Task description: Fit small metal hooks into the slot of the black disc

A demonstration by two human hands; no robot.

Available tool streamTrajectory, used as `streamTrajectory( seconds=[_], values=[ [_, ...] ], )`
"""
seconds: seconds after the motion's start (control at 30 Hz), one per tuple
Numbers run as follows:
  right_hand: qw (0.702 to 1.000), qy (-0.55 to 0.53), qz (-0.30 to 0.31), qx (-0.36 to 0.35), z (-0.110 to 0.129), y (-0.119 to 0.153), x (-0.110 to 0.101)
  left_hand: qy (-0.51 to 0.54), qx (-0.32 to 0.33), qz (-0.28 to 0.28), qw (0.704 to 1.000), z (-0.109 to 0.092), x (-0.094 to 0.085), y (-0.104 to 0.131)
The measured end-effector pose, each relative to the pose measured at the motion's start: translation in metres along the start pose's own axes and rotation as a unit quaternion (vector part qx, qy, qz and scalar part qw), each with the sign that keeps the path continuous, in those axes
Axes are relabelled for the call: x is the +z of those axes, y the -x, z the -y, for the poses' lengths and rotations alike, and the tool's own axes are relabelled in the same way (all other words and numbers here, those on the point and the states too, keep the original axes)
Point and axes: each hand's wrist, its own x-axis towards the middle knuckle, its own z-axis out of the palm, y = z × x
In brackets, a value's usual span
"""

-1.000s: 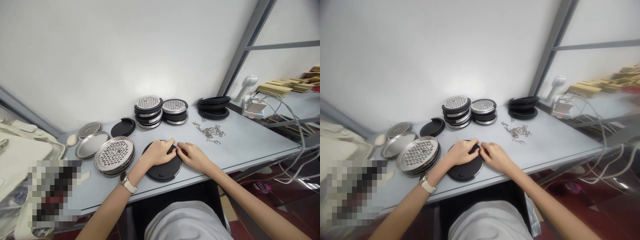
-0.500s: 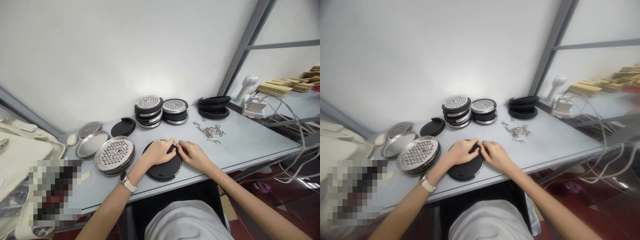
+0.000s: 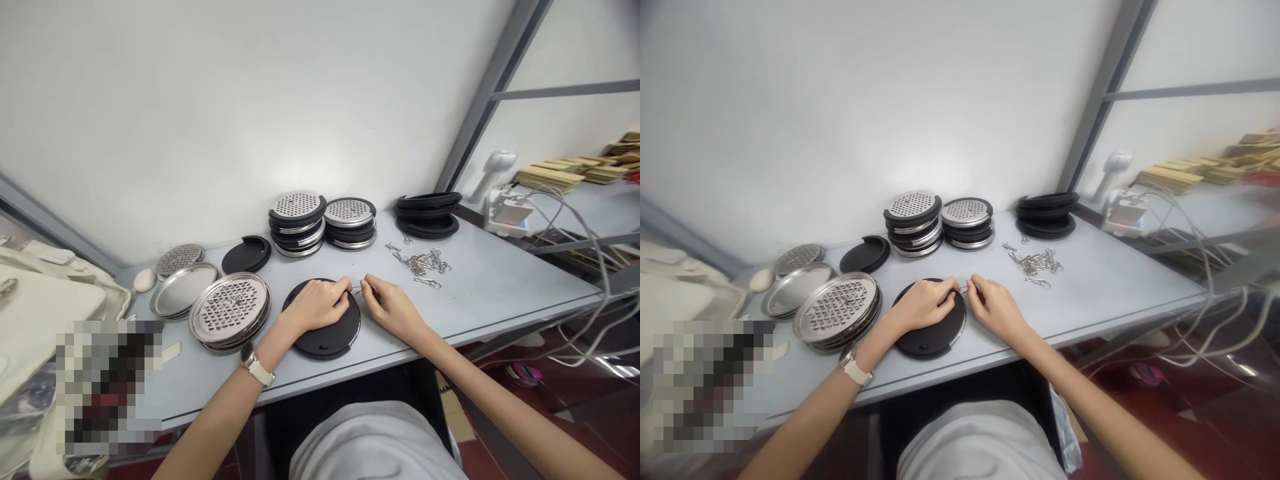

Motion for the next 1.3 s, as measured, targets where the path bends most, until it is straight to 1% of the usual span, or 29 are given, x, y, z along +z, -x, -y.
streamTrajectory(
  seconds=[0.17, 0.23, 0.3, 0.37, 0.5, 0.57, 0.67, 0.8, 1.0, 1.1, 1.3],
  values=[
    [0.999, -0.038, -0.015, 0.009, 0.001, 0.0, -0.002, -0.001, -0.079, -0.031, 0.996, -0.002, -0.001, 0.001],
    [0.998, -0.053, -0.024, 0.017, 0.001, -0.001, -0.003, -0.01, -0.091, -0.03, 0.995, -0.002, -0.002, 0.001],
    [0.998, -0.058, -0.028, 0.025, 0.0, -0.001, -0.003, -0.015, -0.082, -0.023, 0.996, -0.002, -0.002, 0.001],
    [0.997, -0.063, -0.019, 0.027, 0.0, -0.001, -0.002, -0.014, -0.064, -0.018, 0.998, -0.003, -0.002, 0.001],
    [0.997, -0.068, 0.04, 0.007, -0.003, 0.0, 0.002, -0.011, -0.039, -0.017, 0.999, -0.004, -0.002, 0.001],
    [0.996, -0.051, 0.067, -0.005, -0.004, 0.0, 0.004, -0.013, -0.036, -0.022, 0.999, -0.004, -0.001, 0.001],
    [0.996, -0.011, 0.089, -0.026, -0.005, -0.001, 0.005, -0.016, -0.035, -0.029, 0.999, -0.003, -0.001, 0.001],
    [0.994, 0.034, 0.096, -0.05, -0.005, -0.002, 0.005, -0.023, -0.03, -0.031, 0.999, -0.002, -0.001, 0.001],
    [0.992, 0.083, 0.084, -0.046, -0.004, -0.003, 0.007, -0.021, -0.025, -0.031, 0.999, -0.003, 0.0, 0.001],
    [0.993, 0.073, 0.088, -0.042, -0.004, -0.004, 0.007, -0.018, -0.023, -0.032, 0.999, -0.002, 0.001, 0.001],
    [0.994, 0.009, 0.102, -0.046, -0.004, -0.003, 0.004, -0.007, -0.036, -0.035, 0.999, -0.003, 0.0, 0.001]
  ],
)
